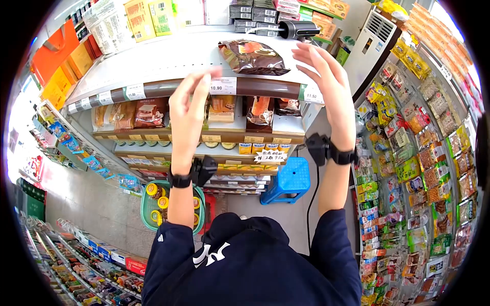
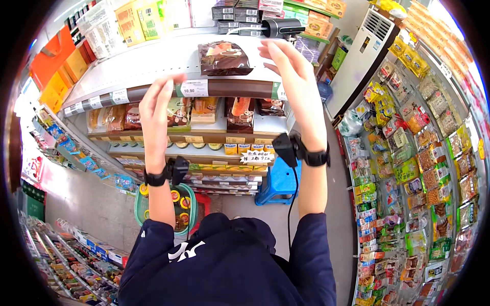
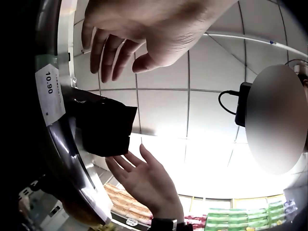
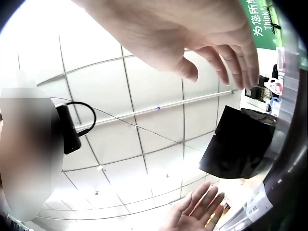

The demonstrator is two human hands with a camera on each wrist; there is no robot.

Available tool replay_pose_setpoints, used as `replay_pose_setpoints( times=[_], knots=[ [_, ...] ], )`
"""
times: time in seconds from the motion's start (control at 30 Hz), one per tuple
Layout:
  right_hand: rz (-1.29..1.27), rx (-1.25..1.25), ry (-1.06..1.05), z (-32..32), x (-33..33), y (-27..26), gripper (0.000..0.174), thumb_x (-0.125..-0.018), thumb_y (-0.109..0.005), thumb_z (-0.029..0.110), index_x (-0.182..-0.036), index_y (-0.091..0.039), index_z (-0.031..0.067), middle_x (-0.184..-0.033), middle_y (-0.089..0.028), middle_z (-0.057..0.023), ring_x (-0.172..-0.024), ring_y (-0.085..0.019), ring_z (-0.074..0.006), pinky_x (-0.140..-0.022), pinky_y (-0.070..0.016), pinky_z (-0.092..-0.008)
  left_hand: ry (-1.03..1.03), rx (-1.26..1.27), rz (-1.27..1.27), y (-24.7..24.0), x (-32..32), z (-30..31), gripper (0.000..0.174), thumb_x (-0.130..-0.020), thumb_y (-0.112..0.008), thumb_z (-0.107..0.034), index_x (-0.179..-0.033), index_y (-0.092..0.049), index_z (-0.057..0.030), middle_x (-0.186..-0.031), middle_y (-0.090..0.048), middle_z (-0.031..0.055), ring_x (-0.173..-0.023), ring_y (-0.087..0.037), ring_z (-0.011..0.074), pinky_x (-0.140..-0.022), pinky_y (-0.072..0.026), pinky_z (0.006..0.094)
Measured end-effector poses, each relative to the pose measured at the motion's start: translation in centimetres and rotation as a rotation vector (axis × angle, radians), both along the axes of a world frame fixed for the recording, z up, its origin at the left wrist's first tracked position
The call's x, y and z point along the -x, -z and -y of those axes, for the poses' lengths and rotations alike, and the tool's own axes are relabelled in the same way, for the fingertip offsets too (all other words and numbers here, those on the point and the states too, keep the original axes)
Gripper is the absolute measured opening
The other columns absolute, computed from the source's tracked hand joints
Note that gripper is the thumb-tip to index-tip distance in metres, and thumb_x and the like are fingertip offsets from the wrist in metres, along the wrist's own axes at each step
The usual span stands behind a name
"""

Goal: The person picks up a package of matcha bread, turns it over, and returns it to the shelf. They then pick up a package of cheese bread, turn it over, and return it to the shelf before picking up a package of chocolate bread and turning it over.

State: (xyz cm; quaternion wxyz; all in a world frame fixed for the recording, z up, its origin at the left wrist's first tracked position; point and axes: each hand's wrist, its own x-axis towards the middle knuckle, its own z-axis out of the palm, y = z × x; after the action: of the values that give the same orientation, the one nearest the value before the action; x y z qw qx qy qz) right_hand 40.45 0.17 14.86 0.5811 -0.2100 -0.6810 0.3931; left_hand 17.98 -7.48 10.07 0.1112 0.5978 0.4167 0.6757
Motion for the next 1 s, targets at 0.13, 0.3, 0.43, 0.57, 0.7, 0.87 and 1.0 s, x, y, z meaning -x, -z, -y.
replay_pose_setpoints(
  times=[0.13,0.3,0.43,0.57,0.7,0.87,1.0],
  knots=[
    [0.136,0.084,-0.011,-3.6,1.9,-0.1,0.05,-0.095,-0.049,0.04,-0.12,-0.056,-0.0027,-0.124,-0.056,-0.0148,-0.116,-0.053,-0.023,-0.1,-0.04,-0.0314,0.032,0.087,0.03,-1.1,0.4,-2.5,0.045,-0.1,-0.039,-0.031,-0.121,-0.057,0.0049,-0.119,-0.061,0.0148,-0.116,-0.052,0.0196,-0.103,-0.0329,0.0306],
    [0.506,-0.021,0.15,-6.6,3.3,-0.6,0.043,-0.092,-0.052,0.041,-0.102,-0.067,0.0014,-0.076,-0.062,-0.0072,-0.071,-0.055,-0.0134,-0.069,-0.044,-0.025,-0.048,0.238,-0.146,-2.2,-0.4,-4.9,0.078,-0.095,-0.024,-0.061,-0.104,-0.058,0.0096,-0.084,-0.062,0.0167,-0.102,-0.056,0.0284,-0.115,-0.0043,0.045],
    [0.669,-0.036,0.145,-4.7,3.8,-1.6,0.035,-0.092,-0.055,0.028,-0.105,-0.064,-0.0035,-0.085,-0.067,-0.0055,-0.072,-0.053,-0.0086,-0.068,-0.0429,-0.0245,0.035,0.337,-0.242,-2.5,-1.0,-5.3,0.084,-0.092,-0.019,-0.066,-0.119,-0.054,0.0058,-0.097,-0.061,0.0173,-0.113,-0.05,0.0304,-0.114,-0.002,0.0458],
    [0.836,-0.251,0.328,-3.5,4.0,-2.0,0.035,-0.09,-0.056,0.027,-0.104,-0.061,-0.0037,-0.073,-0.062,-0.0129,-0.061,-0.051,-0.0159,-0.059,-0.0399,-0.03,0.173,0.298,-0.21,-1.9,-1.1,-5.0,0.066,-0.097,-0.029,-0.051,-0.136,-0.039,0.0009,-0.135,-0.046,0.0153,-0.132,-0.034,0.0239,-0.112,-0.0106,0.0377],
    [0.686,-0.326,0.377,-1.8,4.0,-1.9,0.033,-0.091,-0.057,0.029,-0.111,-0.062,0.0028,-0.081,-0.065,-0.0056,-0.075,-0.061,-0.0111,-0.066,-0.0455,-0.0273,0.408,0.157,-0.004,-1.7,-2.2,-4.8,0.053,-0.1,-0.042,-0.025,-0.143,-0.029,0.0027,-0.144,-0.036,0.0115,-0.132,-0.031,0.0165,-0.11,-0.0218,0.028],
    [0.127,-0.201,0.042,0.6,4.4,1.8,0.053,-0.095,-0.052,0.019,-0.14,-0.032,-0.0002,-0.134,-0.046,-0.0158,-0.123,-0.043,-0.0212,-0.104,-0.032,-0.0327,0.423,0.075,0.002,-0.9,-3.2,-2.2,0.06,-0.097,-0.044,-0.015,-0.146,-0.016,0.0026,-0.154,-0.016,0.0133,-0.142,-0.012,0.022,-0.114,-0.0087,0.0316],
    [-0.043,-0.182,0.032,3.2,3.9,4.1,0.057,-0.096,-0.052,0.018,-0.143,-0.026,0.0,-0.145,-0.032,-0.0145,-0.134,-0.029,-0.0225,-0.111,-0.0216,-0.0343,0.517,0.002,0.008,0.8,-3.7,-1.4,0.063,-0.096,-0.048,-0.015,-0.146,-0.014,0.0027,-0.155,-0.008,0.0147,-0.144,-0.003,0.0231,-0.114,-0.0044,0.035]
  ],
)
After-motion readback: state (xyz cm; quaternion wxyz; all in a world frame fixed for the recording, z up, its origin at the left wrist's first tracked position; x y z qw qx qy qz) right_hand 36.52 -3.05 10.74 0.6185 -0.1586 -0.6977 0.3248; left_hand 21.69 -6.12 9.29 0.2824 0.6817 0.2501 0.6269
